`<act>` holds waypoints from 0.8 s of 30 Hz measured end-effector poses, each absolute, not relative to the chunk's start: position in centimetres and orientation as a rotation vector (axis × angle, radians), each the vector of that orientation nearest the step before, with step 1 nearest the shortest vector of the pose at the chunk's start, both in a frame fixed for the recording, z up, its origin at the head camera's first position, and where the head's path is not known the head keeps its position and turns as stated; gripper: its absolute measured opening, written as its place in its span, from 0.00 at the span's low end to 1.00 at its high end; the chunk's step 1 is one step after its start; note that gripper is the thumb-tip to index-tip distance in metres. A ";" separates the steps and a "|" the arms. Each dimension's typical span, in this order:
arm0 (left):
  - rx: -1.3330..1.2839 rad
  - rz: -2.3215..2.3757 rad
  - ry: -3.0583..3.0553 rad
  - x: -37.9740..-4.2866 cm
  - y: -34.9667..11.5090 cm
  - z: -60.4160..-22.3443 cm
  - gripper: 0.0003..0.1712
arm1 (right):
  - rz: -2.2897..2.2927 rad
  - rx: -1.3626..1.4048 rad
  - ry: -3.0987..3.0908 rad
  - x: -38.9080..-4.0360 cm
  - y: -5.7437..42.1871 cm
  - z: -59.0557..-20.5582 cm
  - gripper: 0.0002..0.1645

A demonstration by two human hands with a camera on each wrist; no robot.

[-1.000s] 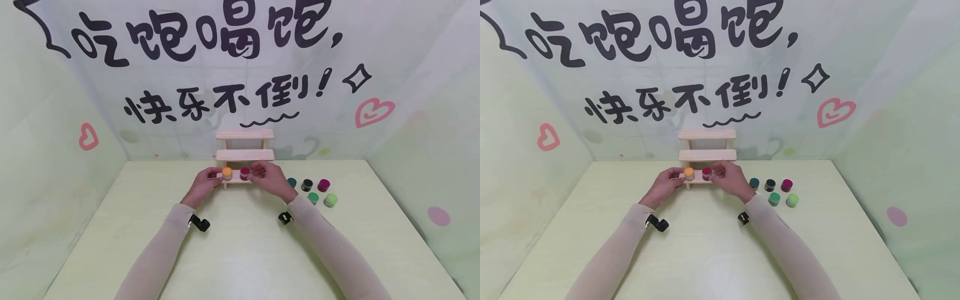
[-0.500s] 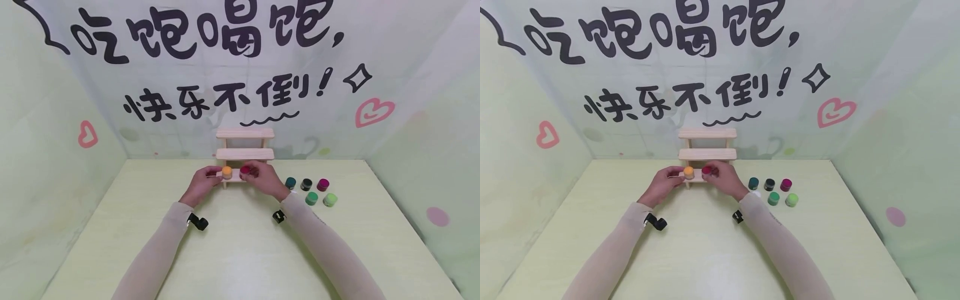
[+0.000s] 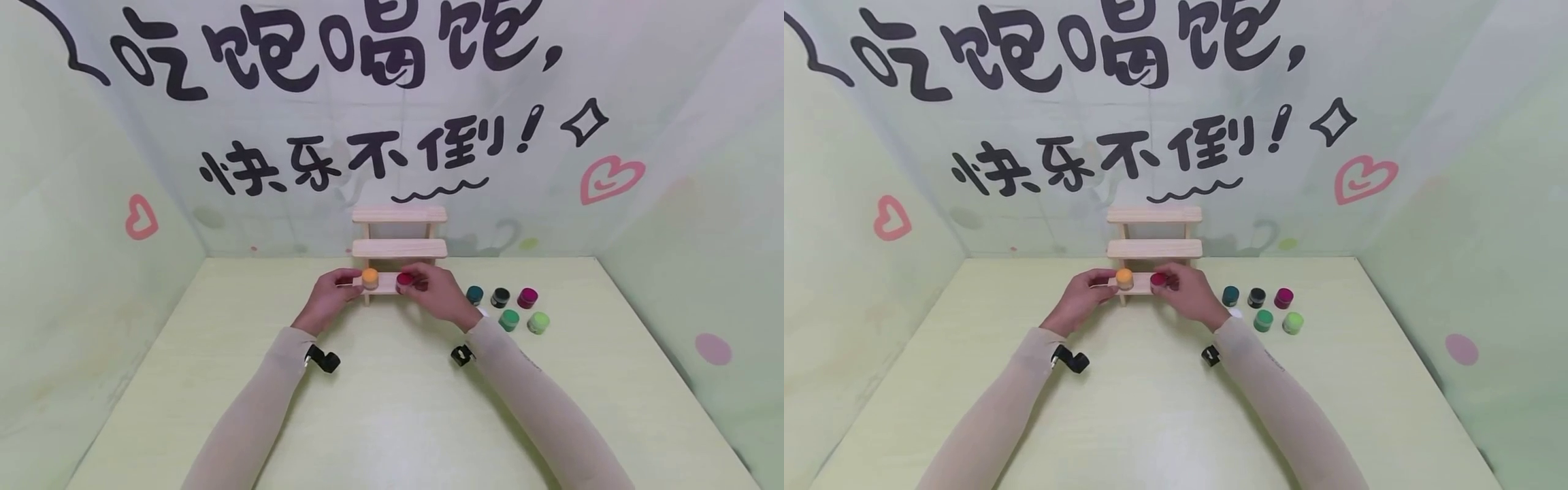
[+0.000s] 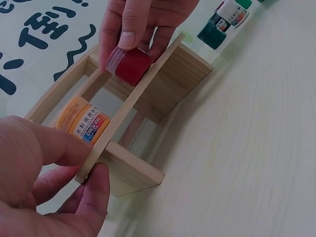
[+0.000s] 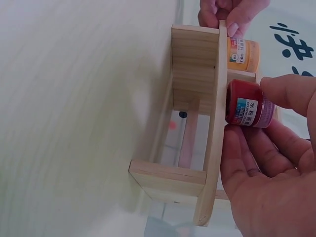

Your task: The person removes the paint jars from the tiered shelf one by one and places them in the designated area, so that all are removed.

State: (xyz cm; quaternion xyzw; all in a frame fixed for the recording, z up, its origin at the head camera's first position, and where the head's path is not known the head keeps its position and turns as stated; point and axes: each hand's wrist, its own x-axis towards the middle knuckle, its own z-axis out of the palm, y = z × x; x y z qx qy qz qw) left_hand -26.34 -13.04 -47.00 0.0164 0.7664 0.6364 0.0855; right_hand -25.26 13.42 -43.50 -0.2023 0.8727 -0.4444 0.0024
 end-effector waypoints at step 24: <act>0.003 1.899 2.259 -26.4 -12.9 -46.7 0.26 | -1.469 -0.582 2.656 -22.8 16.1 -42.8 0.25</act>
